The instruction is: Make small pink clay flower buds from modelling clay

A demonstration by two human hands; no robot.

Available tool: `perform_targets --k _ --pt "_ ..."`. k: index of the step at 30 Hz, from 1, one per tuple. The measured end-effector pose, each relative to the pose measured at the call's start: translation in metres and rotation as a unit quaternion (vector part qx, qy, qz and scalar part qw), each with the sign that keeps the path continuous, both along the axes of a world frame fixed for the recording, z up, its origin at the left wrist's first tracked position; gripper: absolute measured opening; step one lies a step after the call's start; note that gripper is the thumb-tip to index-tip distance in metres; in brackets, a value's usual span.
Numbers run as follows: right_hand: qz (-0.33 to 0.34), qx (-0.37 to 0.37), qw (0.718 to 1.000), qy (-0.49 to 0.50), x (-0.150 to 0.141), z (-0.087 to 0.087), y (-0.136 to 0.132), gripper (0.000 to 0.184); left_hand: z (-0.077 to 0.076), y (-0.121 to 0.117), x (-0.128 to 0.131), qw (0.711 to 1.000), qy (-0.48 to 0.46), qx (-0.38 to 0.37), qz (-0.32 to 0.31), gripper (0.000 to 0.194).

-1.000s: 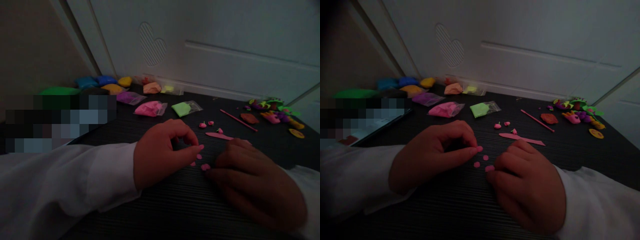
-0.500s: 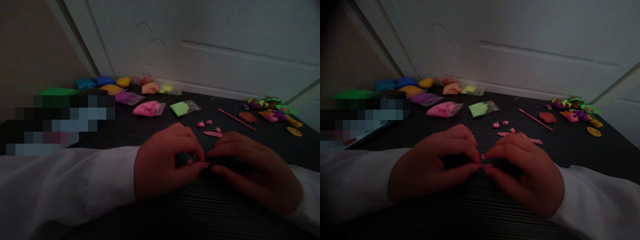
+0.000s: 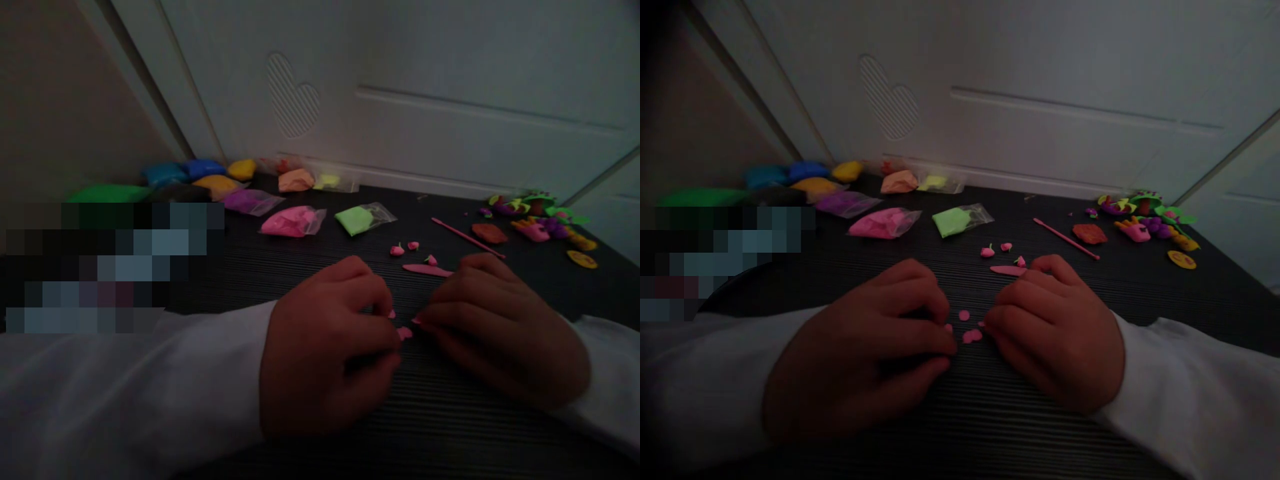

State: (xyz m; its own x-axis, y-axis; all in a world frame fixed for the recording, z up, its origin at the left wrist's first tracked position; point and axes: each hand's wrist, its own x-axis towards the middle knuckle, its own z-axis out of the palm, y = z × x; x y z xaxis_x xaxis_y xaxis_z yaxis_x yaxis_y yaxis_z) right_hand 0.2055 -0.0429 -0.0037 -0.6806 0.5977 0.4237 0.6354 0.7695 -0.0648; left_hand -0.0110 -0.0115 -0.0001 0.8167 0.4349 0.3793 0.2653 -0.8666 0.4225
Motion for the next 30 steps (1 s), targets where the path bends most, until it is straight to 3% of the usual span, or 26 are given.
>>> perform_targets --k 7,14,18,22,30 --pt "0.004 0.003 0.999 -0.039 -0.002 0.002 -0.001 0.013 0.0 -0.005 0.001 0.997 0.056 0.062 0.004 0.015" --pt "-0.017 0.023 0.999 -0.046 -0.006 0.004 -0.003 0.012 0.001 -0.006 0.003 0.996 0.061 0.064 0.02 0.013" --pt "0.011 -0.052 0.998 0.032 -0.007 0.004 -0.005 0.011 0.002 -0.006 0.003 0.996 0.065 0.06 0.018 0.012" --pt "-0.028 -0.116 0.988 0.102 -0.009 0.004 -0.009 0.012 0.002 -0.005 0.003 0.996 0.071 0.054 0.019 0.011" --pt "-0.017 -0.146 0.984 0.099 -0.011 0.001 -0.01 0.015 0.003 -0.005 0.002 0.997 0.065 0.051 0.009 0.011"
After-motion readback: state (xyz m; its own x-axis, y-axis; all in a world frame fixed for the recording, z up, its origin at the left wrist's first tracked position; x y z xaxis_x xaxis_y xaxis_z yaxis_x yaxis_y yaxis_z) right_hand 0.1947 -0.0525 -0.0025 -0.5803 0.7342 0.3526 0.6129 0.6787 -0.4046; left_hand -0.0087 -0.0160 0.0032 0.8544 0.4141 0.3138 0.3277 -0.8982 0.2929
